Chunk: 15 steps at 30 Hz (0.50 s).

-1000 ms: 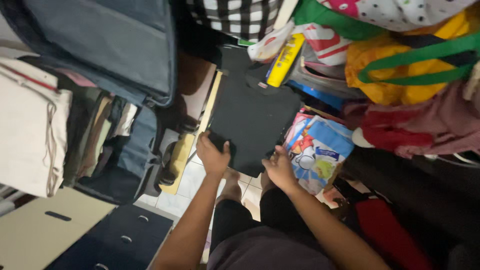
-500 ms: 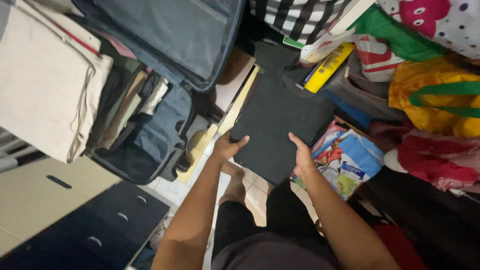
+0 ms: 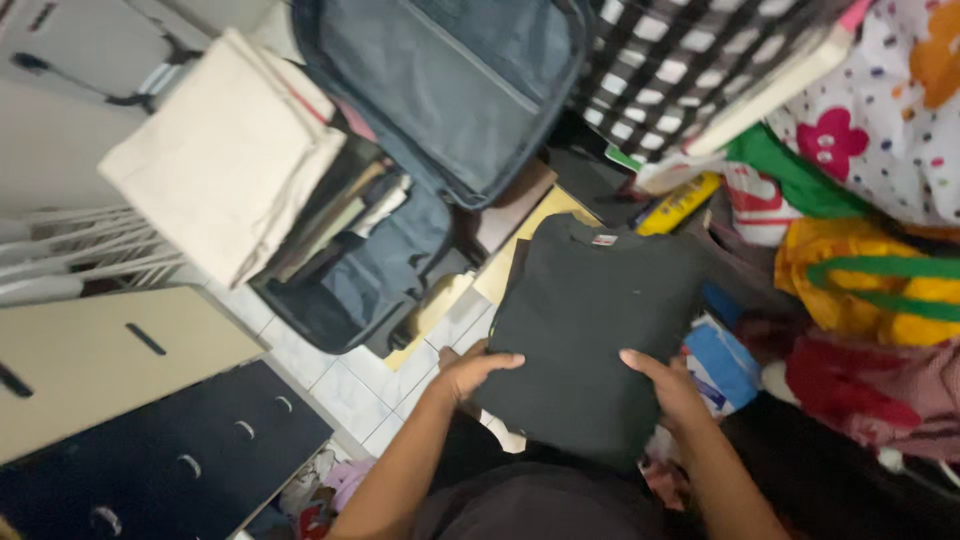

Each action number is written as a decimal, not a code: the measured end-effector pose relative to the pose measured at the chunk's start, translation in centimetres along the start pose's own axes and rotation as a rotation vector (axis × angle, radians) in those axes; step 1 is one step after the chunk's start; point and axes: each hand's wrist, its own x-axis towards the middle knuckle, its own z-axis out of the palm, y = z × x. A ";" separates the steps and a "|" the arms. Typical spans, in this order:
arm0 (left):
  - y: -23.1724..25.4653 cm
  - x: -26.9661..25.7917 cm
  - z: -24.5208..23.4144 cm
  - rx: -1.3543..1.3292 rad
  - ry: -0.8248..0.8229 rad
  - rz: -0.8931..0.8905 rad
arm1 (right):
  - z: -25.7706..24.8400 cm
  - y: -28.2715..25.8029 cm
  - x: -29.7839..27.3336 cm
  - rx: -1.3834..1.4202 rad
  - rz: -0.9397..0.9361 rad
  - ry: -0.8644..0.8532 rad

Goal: The person packs a suitcase by retrieving folded clothes from a wardrobe and placing them inside. They also pack a white cloth into a zippered bag and add various packaged items, including diapers and wipes, into the suitcase compartments.

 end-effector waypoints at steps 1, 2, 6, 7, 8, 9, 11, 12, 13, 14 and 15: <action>-0.8 -1.1 -0.1 -0.167 -0.053 0.029 | 0.2 -0.7 -1.4 -0.028 -0.013 -0.002; -1.5 -2.2 -0.6 -0.299 -0.117 0.116 | 0.5 -1.7 -2.5 -0.056 -0.034 -0.005; -3.4 -5.8 -4.1 -0.698 -0.246 0.303 | 4.5 -5.1 -6.4 -0.045 -0.065 -0.121; -3.8 -6.7 -5.6 -0.768 -0.245 0.306 | 6.0 -5.7 -7.3 -0.038 -0.141 -0.183; -4.4 -7.5 -7.4 -0.794 -0.250 0.328 | 7.8 -6.1 -8.2 -0.028 -0.218 -0.245; -4.8 -8.4 -9.6 -0.820 -0.256 0.350 | 9.8 -6.4 -8.8 -0.018 -0.294 -0.307; -5.7 -10.5 -14.2 -0.863 -0.340 0.449 | 14.4 -6.5 -9.7 -0.034 -0.267 -0.373; -6.4 -11.9 -16.5 -0.881 -0.418 0.525 | 16.8 -6.4 -10.2 -0.047 -0.249 -0.405; -7.0 -13.3 -18.8 -0.896 -0.495 0.603 | 19.4 -6.3 -10.6 -0.059 -0.265 -0.410; -7.9 -14.7 -20.9 -0.897 -0.479 0.672 | 22.3 -5.8 -11.0 -0.073 -0.278 -0.417; -8.8 -16.1 -23.2 -0.897 -0.462 0.742 | 25.4 -5.3 -11.4 -0.087 -0.291 -0.425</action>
